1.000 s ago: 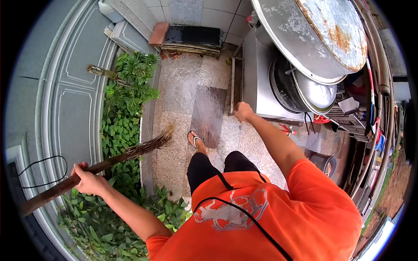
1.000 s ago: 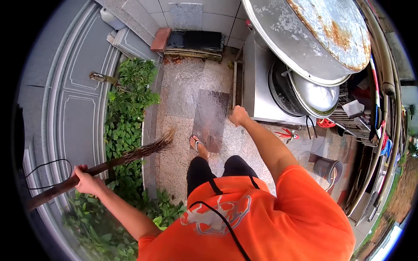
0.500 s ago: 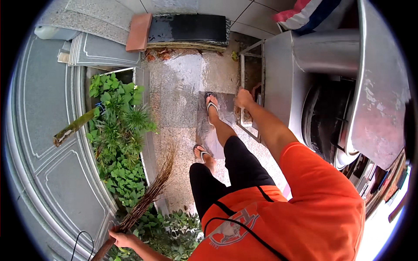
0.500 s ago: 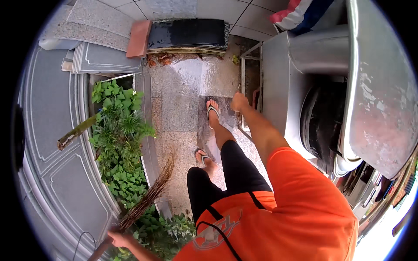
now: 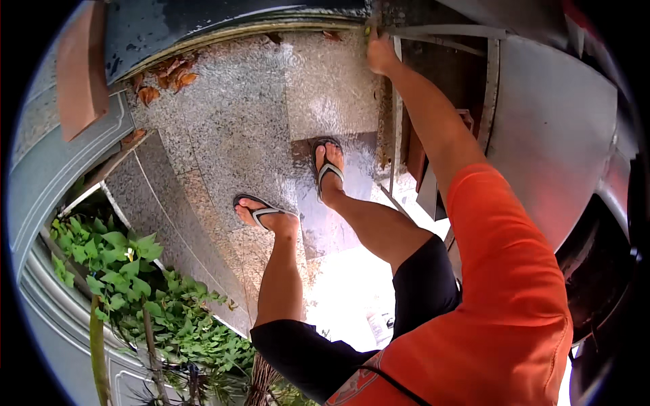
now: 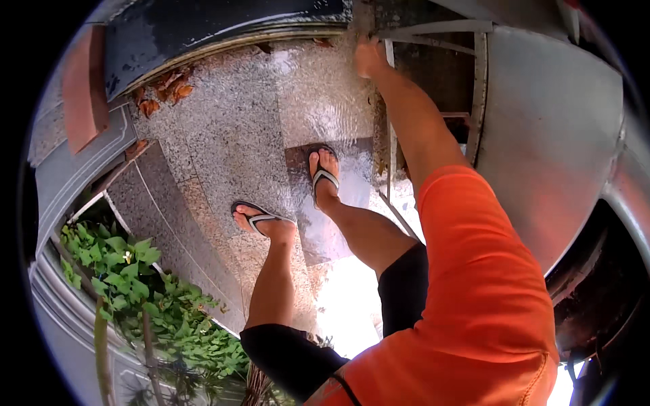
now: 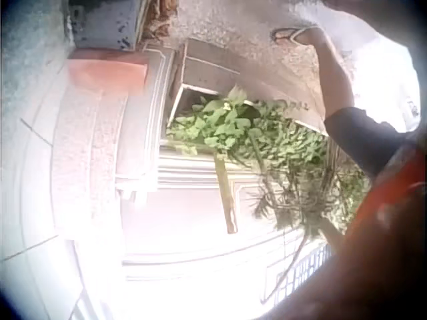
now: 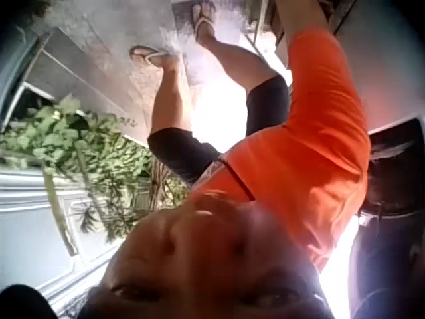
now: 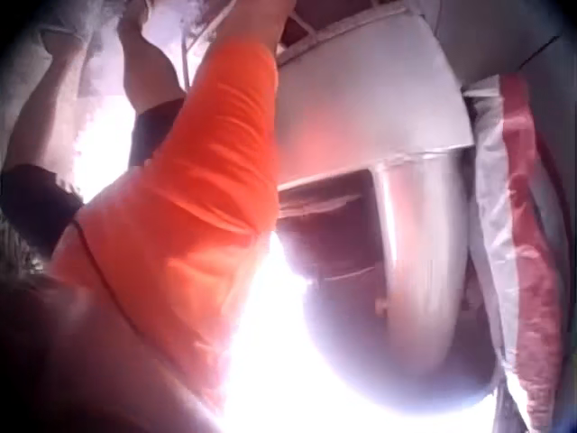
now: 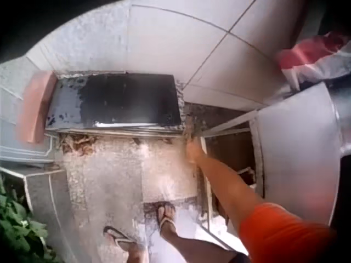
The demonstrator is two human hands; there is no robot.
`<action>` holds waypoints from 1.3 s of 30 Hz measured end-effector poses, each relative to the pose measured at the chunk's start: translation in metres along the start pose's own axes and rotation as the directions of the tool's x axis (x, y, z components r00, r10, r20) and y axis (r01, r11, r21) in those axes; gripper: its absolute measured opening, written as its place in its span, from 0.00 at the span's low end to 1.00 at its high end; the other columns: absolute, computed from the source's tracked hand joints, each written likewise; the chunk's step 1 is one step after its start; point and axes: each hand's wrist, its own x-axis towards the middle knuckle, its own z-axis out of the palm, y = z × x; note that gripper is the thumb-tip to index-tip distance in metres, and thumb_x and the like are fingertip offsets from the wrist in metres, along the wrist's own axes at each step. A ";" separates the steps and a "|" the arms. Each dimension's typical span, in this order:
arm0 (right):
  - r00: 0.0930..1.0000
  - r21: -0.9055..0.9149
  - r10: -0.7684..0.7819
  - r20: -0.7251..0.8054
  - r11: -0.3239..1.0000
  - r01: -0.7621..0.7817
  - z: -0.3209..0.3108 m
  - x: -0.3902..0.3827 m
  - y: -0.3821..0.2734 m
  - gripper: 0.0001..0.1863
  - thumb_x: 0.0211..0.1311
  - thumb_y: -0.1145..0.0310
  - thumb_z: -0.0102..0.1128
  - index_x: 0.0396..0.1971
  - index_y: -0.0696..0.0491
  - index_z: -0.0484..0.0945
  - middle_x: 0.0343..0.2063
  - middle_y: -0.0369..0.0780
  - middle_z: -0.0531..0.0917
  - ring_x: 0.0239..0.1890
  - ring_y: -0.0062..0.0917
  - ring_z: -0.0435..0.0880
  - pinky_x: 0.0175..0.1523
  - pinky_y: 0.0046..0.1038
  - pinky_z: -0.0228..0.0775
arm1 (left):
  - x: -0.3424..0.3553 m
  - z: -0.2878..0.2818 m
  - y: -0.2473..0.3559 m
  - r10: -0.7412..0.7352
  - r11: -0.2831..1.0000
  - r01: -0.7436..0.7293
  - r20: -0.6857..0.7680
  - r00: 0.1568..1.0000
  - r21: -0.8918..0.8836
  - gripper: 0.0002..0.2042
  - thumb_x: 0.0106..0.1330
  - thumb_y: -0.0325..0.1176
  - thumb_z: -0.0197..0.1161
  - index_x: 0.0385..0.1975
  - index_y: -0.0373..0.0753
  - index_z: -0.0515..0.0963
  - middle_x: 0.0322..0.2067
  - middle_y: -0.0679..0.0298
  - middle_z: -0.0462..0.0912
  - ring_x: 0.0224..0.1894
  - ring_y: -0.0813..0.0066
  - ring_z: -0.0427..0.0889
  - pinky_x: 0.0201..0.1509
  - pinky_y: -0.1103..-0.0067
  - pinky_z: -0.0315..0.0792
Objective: The person picks up dry leaves from a tiled outdoor patio by hand and puts them in a white bucket, then uses a broom to sweep water and debris across the floor.
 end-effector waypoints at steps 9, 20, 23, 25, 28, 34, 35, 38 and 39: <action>0.994 0.264 -0.106 -0.032 0.958 0.111 0.035 0.047 -0.025 0.31 0.61 0.72 0.55 0.65 0.60 0.63 0.56 0.60 0.73 0.60 0.50 0.72 0.58 0.42 0.72 | 0.004 0.194 -0.076 -0.058 0.995 0.048 0.130 0.990 0.082 0.18 0.71 0.39 0.55 0.43 0.25 0.75 0.41 0.54 0.80 0.41 0.64 0.78 0.46 0.71 0.75; 0.941 0.520 -0.011 -0.338 0.832 0.196 -0.015 0.140 0.011 0.33 0.58 0.62 0.62 0.62 0.59 0.66 0.54 0.59 0.74 0.58 0.49 0.74 0.63 0.42 0.67 | 0.007 0.214 -0.100 -0.023 0.995 0.014 0.088 0.996 0.102 0.20 0.72 0.42 0.53 0.47 0.25 0.74 0.46 0.53 0.78 0.45 0.63 0.77 0.50 0.71 0.73; 0.945 0.440 -0.211 -0.250 0.845 0.305 -0.012 0.121 -0.001 0.34 0.58 0.60 0.63 0.62 0.59 0.67 0.54 0.59 0.74 0.58 0.49 0.73 0.64 0.42 0.67 | 0.011 0.213 -0.098 -0.026 0.997 0.022 0.052 0.998 0.079 0.21 0.73 0.42 0.52 0.48 0.26 0.73 0.47 0.53 0.77 0.46 0.63 0.76 0.52 0.71 0.72; 0.936 0.415 -0.298 -0.190 0.839 0.351 0.008 0.098 -0.007 0.34 0.57 0.59 0.64 0.62 0.59 0.67 0.54 0.60 0.74 0.59 0.50 0.72 0.64 0.42 0.67 | 0.013 0.211 -0.094 -0.029 0.996 0.025 0.047 0.998 0.085 0.21 0.73 0.42 0.51 0.49 0.26 0.73 0.48 0.52 0.77 0.47 0.62 0.76 0.52 0.71 0.72; 0.913 0.428 -0.286 -0.289 0.815 0.391 0.039 0.057 -0.047 0.35 0.56 0.57 0.65 0.61 0.59 0.67 0.53 0.60 0.73 0.59 0.50 0.72 0.64 0.42 0.66 | 0.018 0.201 -0.090 -0.035 0.996 0.035 0.004 0.999 0.083 0.22 0.73 0.43 0.51 0.50 0.26 0.73 0.49 0.52 0.76 0.49 0.62 0.76 0.54 0.71 0.71; 0.871 0.697 0.376 -0.316 0.715 -0.056 0.063 0.017 -0.148 0.32 0.56 0.54 0.69 0.56 0.57 0.72 0.51 0.59 0.70 0.51 0.55 0.75 0.56 0.46 0.70 | 0.026 0.193 -0.073 -0.034 0.995 0.036 -0.032 0.999 0.091 0.23 0.74 0.44 0.49 0.52 0.26 0.72 0.52 0.52 0.76 0.51 0.61 0.75 0.56 0.71 0.70; 0.866 0.748 0.405 -0.293 0.661 -0.056 0.059 0.013 -0.172 0.23 0.58 0.60 0.64 0.49 0.57 0.73 0.50 0.57 0.70 0.42 0.55 0.79 0.48 0.47 0.75 | 0.029 0.190 -0.073 -0.029 0.996 0.033 -0.047 0.998 0.088 0.23 0.74 0.44 0.49 0.53 0.26 0.71 0.52 0.51 0.75 0.51 0.61 0.75 0.56 0.71 0.70; 0.879 0.750 0.315 -0.359 0.657 0.071 0.053 0.023 -0.220 0.22 0.59 0.63 0.62 0.51 0.57 0.73 0.46 0.56 0.74 0.37 0.55 0.80 0.46 0.47 0.75 | 0.028 0.196 -0.073 -0.034 0.997 0.038 -0.055 0.998 0.074 0.24 0.75 0.45 0.48 0.54 0.26 0.71 0.54 0.51 0.75 0.53 0.61 0.75 0.57 0.71 0.70; 0.894 0.778 0.312 -0.322 0.625 0.062 0.054 0.031 -0.232 0.24 0.58 0.59 0.62 0.52 0.56 0.74 0.42 0.53 0.77 0.43 0.52 0.77 0.48 0.45 0.74 | 0.030 0.202 -0.071 -0.036 0.997 0.040 -0.047 0.998 0.070 0.24 0.75 0.45 0.48 0.54 0.26 0.71 0.54 0.51 0.75 0.53 0.61 0.74 0.58 0.71 0.70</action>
